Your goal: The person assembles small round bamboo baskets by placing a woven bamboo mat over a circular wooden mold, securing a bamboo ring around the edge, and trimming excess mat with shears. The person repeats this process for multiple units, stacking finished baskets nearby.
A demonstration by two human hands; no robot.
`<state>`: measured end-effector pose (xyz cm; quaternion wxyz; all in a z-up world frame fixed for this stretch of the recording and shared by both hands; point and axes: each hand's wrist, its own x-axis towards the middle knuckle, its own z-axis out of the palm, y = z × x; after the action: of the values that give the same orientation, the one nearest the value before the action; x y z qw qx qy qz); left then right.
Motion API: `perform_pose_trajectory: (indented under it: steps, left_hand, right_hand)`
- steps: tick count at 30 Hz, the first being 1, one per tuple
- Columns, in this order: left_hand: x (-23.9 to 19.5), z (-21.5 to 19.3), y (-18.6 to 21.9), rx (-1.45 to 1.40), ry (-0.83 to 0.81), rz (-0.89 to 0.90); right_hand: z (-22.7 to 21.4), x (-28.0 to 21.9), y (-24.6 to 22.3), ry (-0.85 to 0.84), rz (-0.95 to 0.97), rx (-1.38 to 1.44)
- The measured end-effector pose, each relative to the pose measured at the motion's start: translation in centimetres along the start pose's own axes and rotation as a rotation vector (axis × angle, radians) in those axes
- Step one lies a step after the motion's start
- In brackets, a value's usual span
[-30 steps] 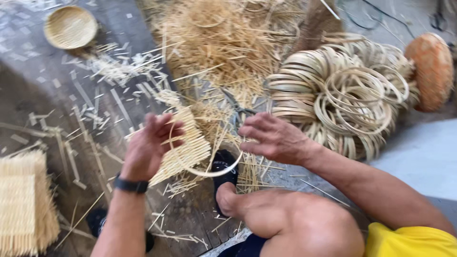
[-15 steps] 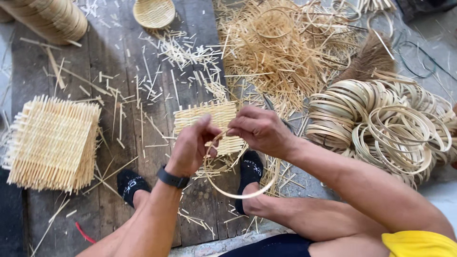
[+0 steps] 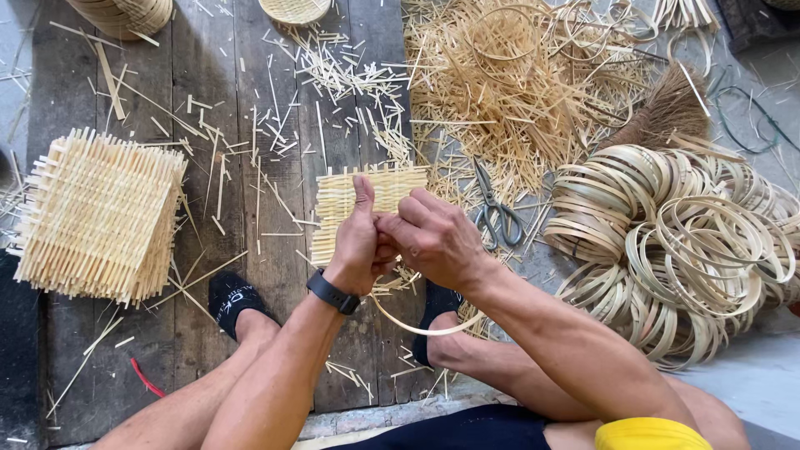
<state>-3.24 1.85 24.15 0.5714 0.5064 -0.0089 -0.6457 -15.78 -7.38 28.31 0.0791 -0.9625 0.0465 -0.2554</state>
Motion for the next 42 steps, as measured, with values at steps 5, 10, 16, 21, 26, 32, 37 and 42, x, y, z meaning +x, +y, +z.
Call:
perform_pose_trajectory:
  steps: [5,10,16,21,26,32,37,42]
  left_hand:
    - [1.2,-1.1,-0.9,-0.181,-0.178,0.252]
    - [1.6,-3.6,0.5,-0.674,-0.224,0.441]
    - [1.9,-5.2,3.3,-0.026,-0.101,0.139]
    - [3.0,-4.7,2.6,-0.005,-0.09,0.076]
    - [3.1,-5.5,1.4,-0.095,-0.066,0.084]
    - [2.8,-5.9,2.0,-0.129,-0.025,0.127]
    - [4.2,-6.0,0.7,-0.211,0.036,0.188]
    - [4.7,-6.6,0.7,-0.186,0.042,0.155]
  right_hand:
    - [-0.9,0.2,3.6,0.097,0.432,0.54]
    - [-1.0,-2.7,5.9,0.178,1.087,1.692]
    - [2.3,-6.1,6.5,0.057,1.015,1.884]
    - [3.9,-6.1,7.3,0.101,1.121,1.908]
    - [4.3,-6.6,6.9,0.044,1.169,1.816]
    - [4.4,-6.3,6.2,0.254,1.229,1.803]
    - [6.1,-6.1,5.3,0.378,1.281,1.928]
    - [6.2,-6.5,5.6,0.415,1.338,1.799]
